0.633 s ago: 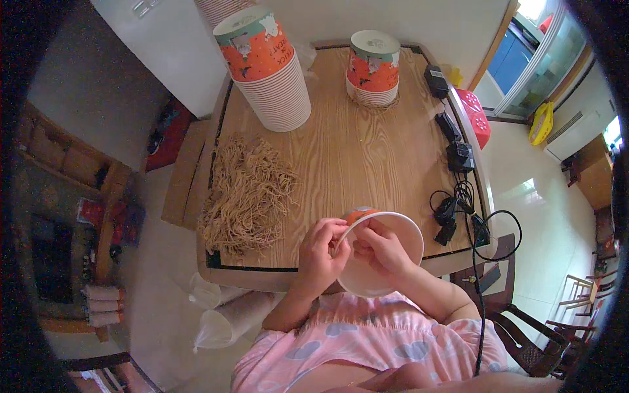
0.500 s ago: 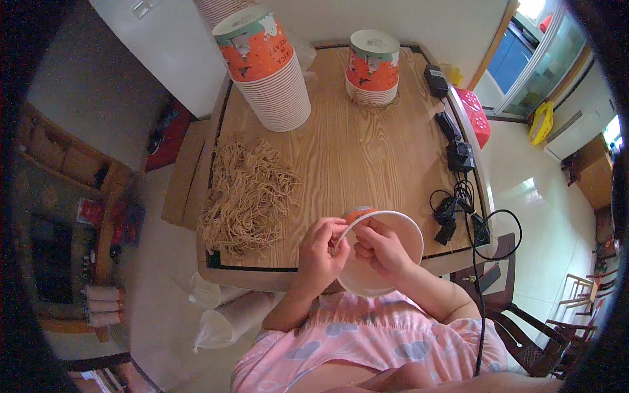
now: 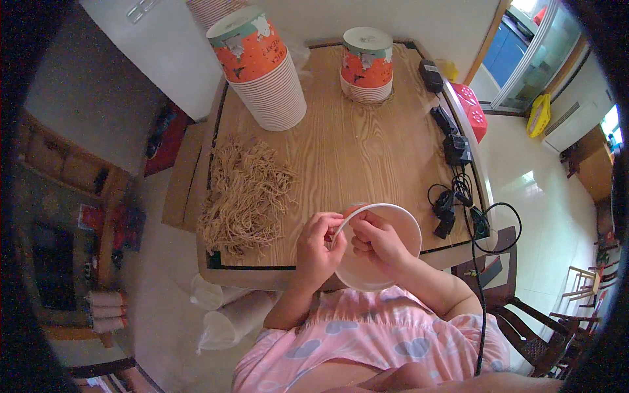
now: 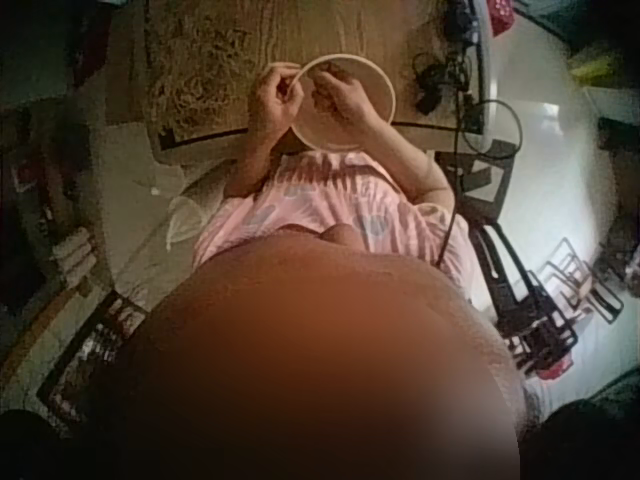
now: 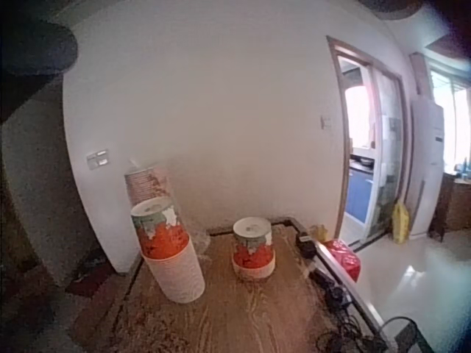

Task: Preparing decorative paper cups by assembling them and adding shredded paper filler.

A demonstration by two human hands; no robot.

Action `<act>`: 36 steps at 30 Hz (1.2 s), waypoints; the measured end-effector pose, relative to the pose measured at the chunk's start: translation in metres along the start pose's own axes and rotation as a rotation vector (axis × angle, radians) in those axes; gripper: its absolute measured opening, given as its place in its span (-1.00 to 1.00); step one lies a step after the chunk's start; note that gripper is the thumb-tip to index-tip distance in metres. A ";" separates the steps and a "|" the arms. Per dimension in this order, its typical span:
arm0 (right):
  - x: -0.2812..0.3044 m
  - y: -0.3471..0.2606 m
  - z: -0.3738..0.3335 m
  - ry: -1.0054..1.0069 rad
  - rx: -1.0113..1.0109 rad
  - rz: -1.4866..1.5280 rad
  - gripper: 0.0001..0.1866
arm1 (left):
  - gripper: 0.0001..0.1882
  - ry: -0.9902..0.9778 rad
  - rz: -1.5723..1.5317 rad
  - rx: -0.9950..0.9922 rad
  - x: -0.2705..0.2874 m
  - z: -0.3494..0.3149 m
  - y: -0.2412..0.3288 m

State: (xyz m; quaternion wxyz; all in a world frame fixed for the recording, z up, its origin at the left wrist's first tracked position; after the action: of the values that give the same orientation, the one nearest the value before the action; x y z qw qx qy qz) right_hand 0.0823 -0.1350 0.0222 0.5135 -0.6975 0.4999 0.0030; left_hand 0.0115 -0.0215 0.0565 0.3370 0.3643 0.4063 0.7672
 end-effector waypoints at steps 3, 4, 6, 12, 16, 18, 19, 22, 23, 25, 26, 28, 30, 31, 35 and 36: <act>0.000 0.000 -0.001 0.006 -0.009 -0.010 -0.85 | -0.84 -0.005 -0.001 0.005 0.000 -0.001 0.000; 0.001 0.000 -0.001 0.018 -0.016 -0.025 -0.85 | -0.84 -0.006 -0.005 0.008 0.000 -0.001 0.001; 0.000 0.000 -0.001 0.010 -0.004 -0.010 -0.85 | -0.84 -0.005 -0.001 0.001 0.000 -0.002 0.003; 0.003 0.005 0.000 -0.017 0.014 0.031 -0.85 | -0.84 -0.007 0.003 -0.003 0.000 -0.003 0.004; 0.002 0.005 -0.002 -0.014 0.018 0.052 -0.85 | -0.84 -0.007 0.005 0.003 0.000 -0.003 0.005; 0.001 0.005 -0.002 -0.014 0.017 0.050 -0.84 | -0.84 -0.010 0.014 -0.001 0.001 -0.002 0.006; 0.001 0.004 -0.002 -0.014 0.016 0.049 -0.84 | -0.84 -0.013 0.021 -0.006 0.001 -0.002 0.006; 0.002 0.004 -0.003 -0.024 -0.002 0.035 -0.82 | -0.84 -0.007 0.012 0.006 0.000 -0.003 0.005; 0.002 0.004 -0.003 -0.024 -0.003 0.035 -0.82 | -0.84 -0.007 0.012 0.007 0.000 -0.003 0.005; 0.001 0.003 -0.003 -0.012 0.000 0.031 -0.81 | -0.83 -0.004 0.004 0.015 0.000 -0.002 0.006; 0.001 0.004 -0.002 -0.012 -0.001 0.032 -0.81 | -0.83 -0.003 0.004 0.015 0.000 -0.002 0.006; 0.003 0.005 -0.001 -0.016 0.007 0.021 -0.80 | -0.83 0.002 0.009 0.024 0.000 -0.002 0.006; 0.002 0.005 -0.001 -0.008 0.018 0.019 -0.79 | -0.83 -0.011 0.047 -0.010 0.001 -0.001 0.005; 0.002 0.004 -0.001 -0.001 0.031 0.018 -0.79 | -0.83 -0.024 0.088 -0.045 0.001 -0.001 0.005; 0.004 0.004 -0.001 0.008 0.035 -0.006 -0.79 | -0.84 -0.051 0.029 -0.037 0.000 0.000 0.001; 0.003 0.003 -0.001 -0.004 0.039 -0.017 -0.80 | -0.84 -0.047 0.002 -0.017 0.000 0.001 0.000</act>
State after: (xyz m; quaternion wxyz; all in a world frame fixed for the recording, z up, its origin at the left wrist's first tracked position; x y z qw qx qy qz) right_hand 0.0813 -0.1383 0.0189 0.5281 -0.6914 0.4929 -0.0095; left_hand 0.0118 -0.0214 0.0572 0.3487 0.3800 0.3914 0.7621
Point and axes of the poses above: each hand's wrist, its own z-axis towards the middle knuckle, its own x-axis out of the back of the hand, y = z × x, the point moved 3 cm from there along z, towards the middle knuckle, and after that the axes turned 11 degrees about -z, right-handed, at the moved point
